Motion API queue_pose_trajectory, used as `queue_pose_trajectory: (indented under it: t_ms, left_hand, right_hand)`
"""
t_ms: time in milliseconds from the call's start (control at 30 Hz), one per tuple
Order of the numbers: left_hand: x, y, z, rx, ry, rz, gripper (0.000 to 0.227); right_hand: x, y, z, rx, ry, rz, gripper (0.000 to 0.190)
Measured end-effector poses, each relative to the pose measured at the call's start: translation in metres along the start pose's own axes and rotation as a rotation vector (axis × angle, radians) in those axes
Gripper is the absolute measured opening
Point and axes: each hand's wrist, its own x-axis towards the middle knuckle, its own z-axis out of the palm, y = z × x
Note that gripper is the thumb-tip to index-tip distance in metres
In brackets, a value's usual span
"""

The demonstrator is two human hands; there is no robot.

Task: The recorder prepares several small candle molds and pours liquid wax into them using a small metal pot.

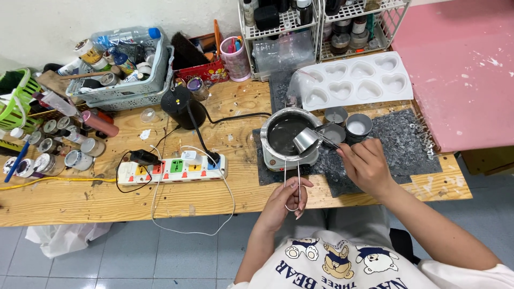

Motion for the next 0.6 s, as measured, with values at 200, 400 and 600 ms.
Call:
queue_pose_trajectory:
  t_ms: [200, 400, 600]
  left_hand:
    - [0.000, 0.001, 0.001, 0.003, 0.003, -0.004, 0.038]
    - [0.000, 0.002, 0.002, 0.011, 0.003, -0.002, 0.038]
    - [-0.001, 0.000, -0.001, -0.001, -0.005, 0.001, 0.037]
  right_hand:
    - [-0.007, 0.004, 0.005, 0.008, 0.023, -0.007, 0.020]
    - [-0.011, 0.006, 0.008, 0.019, 0.026, 0.003, 0.020]
    - [-0.013, 0.008, 0.011, 0.036, 0.029, -0.001, 0.019]
